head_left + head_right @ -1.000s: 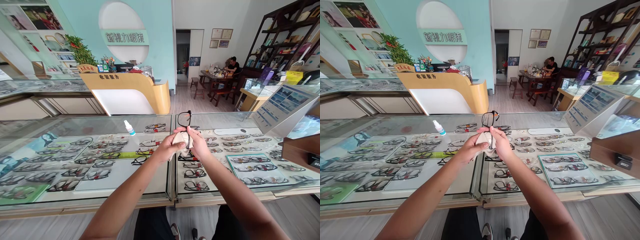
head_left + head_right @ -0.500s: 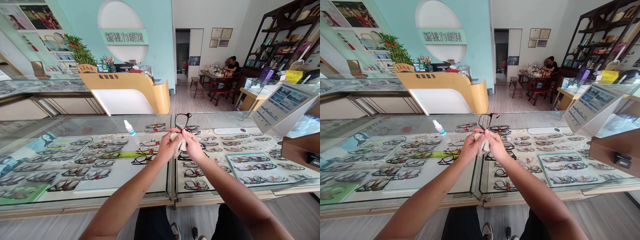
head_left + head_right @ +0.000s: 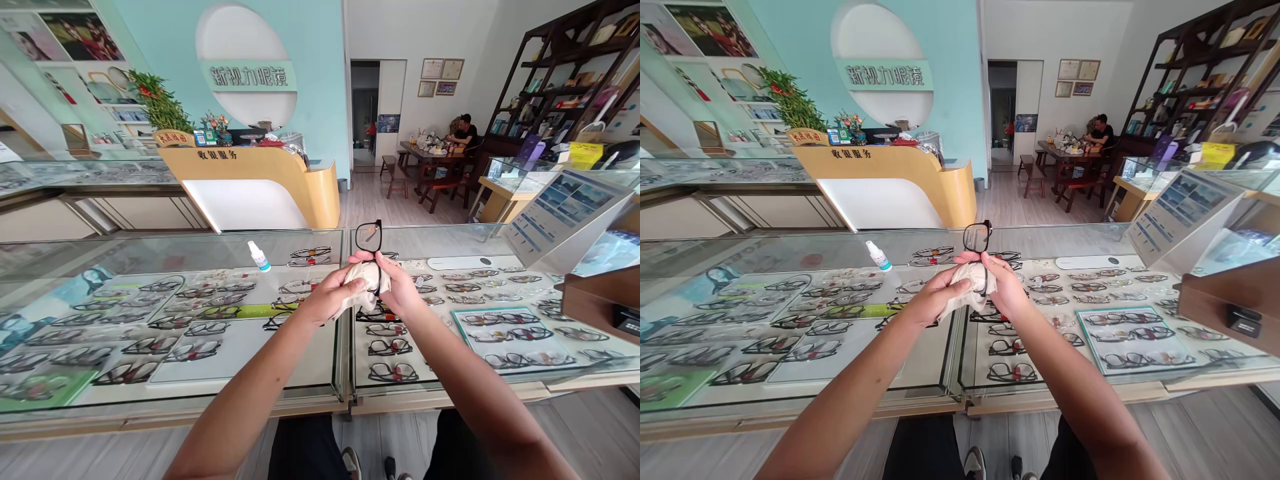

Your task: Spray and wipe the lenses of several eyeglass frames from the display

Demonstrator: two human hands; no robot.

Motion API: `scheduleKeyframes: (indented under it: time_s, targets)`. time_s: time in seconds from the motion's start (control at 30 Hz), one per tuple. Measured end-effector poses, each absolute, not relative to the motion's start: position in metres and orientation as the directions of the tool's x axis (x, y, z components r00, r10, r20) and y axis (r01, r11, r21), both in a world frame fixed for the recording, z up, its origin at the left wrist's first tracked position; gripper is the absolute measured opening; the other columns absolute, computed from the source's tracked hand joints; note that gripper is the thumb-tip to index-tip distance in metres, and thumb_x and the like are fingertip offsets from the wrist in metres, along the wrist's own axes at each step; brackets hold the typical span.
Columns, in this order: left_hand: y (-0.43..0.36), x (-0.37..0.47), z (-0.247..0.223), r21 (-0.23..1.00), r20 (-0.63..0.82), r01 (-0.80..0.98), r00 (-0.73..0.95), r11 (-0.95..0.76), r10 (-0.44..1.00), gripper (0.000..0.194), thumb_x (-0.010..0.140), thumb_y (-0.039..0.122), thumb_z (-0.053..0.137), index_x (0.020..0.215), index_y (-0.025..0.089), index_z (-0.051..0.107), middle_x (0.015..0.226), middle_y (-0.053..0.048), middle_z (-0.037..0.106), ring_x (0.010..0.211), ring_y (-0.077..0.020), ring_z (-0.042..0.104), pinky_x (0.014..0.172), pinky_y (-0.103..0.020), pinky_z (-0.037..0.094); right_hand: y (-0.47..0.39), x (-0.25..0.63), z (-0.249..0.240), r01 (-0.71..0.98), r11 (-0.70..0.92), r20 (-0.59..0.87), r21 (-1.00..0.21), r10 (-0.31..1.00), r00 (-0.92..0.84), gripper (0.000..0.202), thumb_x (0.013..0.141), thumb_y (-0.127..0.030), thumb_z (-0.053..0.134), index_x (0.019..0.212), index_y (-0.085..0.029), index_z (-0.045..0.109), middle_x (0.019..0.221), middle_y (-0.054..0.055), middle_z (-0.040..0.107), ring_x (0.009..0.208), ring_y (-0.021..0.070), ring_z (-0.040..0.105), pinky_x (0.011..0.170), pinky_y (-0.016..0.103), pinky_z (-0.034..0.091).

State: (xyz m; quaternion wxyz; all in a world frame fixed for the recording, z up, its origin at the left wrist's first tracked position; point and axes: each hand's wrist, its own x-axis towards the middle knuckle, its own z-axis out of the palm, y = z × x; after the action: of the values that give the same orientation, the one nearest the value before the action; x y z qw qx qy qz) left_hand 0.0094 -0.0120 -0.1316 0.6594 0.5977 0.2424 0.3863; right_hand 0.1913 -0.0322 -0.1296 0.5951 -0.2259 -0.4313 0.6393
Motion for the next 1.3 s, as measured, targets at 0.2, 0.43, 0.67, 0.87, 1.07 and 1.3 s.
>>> scheduleKeyframes:
  time_s: [0.2, 0.43, 0.67, 0.87, 1.07, 1.3]
  targets:
    - [-0.014, 0.018, -0.133, 0.972, 0.194, -0.216, 0.524, -0.091, 0.829, 0.060, 0.078, 0.050, 0.104, 0.123, 0.017, 0.083, 0.107, -0.008, 0.081, 0.095, -0.0231, 0.072, 0.088, -0.033, 0.058, -0.031, 0.188, -0.131, -0.553, 0.101, 0.231, -0.827, 0.958, -0.171, 0.054, 0.088, -0.072, 0.090, 0.113, -0.025, 0.092, 0.125, 0.010, 0.090, 0.119, 0.0344, 0.084, 0.111, 0.048, 0.064]
    - [-0.023, 0.030, -0.135, 0.958, 0.255, -0.215, 0.353, -0.188, 0.900, 0.056, 0.075, 0.060, 0.102, 0.107, 0.018, 0.082, 0.087, -0.003, 0.076, 0.080, -0.0194, 0.067, 0.078, -0.031, 0.054, -0.038, 0.178, -0.129, -0.528, 0.117, 0.244, -0.841, 0.954, -0.177, 0.053, 0.087, -0.074, 0.090, 0.114, -0.029, 0.093, 0.129, 0.007, 0.089, 0.121, 0.0335, 0.082, 0.112, 0.047, 0.063]
    - [-0.024, 0.029, -0.134, 0.944, 0.311, -0.169, 0.181, -0.282, 0.933, 0.060, 0.080, 0.075, 0.093, 0.095, 0.018, 0.080, 0.072, 0.002, 0.066, 0.066, -0.0140, 0.054, 0.065, -0.028, 0.044, -0.036, 0.177, -0.141, -0.419, 0.201, 0.320, -0.885, 0.918, -0.235, 0.059, 0.097, -0.077, 0.079, 0.132, -0.031, 0.090, 0.126, 0.006, 0.088, 0.123, 0.0310, 0.080, 0.115, 0.046, 0.059]
    - [-0.015, 0.026, -0.141, 0.960, 0.268, -0.145, 0.210, -0.241, 0.940, 0.065, 0.085, 0.087, 0.082, 0.090, 0.022, 0.082, 0.078, -0.001, 0.075, 0.076, -0.0185, 0.066, 0.073, -0.029, 0.053, -0.035, 0.182, -0.134, -0.414, 0.211, 0.309, -0.885, 0.932, -0.187, 0.052, 0.090, -0.076, 0.085, 0.114, -0.030, 0.093, 0.121, 0.007, 0.089, 0.128, 0.0336, 0.079, 0.117, 0.046, 0.059]
    - [0.007, 0.021, -0.155, 0.954, 0.059, -0.299, 0.155, -0.010, 0.986, 0.070, 0.075, 0.083, 0.093, 0.104, 0.020, 0.085, 0.099, -0.009, 0.087, 0.098, -0.0248, 0.080, 0.085, -0.031, 0.061, -0.028, 0.201, -0.122, -0.429, 0.298, 0.333, -0.853, 0.943, -0.007, 0.045, 0.090, -0.071, 0.086, 0.106, -0.029, 0.092, 0.124, 0.008, 0.088, 0.121, 0.0325, 0.078, 0.109, 0.047, 0.061]
    - [0.030, 0.007, -0.150, 0.871, 0.020, -0.486, 0.192, 0.078, 0.981, 0.077, 0.075, 0.078, 0.097, 0.116, 0.014, 0.082, 0.108, -0.013, 0.087, 0.104, -0.0279, 0.082, 0.089, -0.037, 0.065, -0.029, 0.209, -0.118, -0.316, 0.317, 0.361, -0.894, 0.928, -0.093, 0.048, 0.097, -0.072, 0.078, 0.095, -0.025, 0.091, 0.111, 0.008, 0.088, 0.103, 0.0284, 0.077, 0.096, 0.041, 0.058]
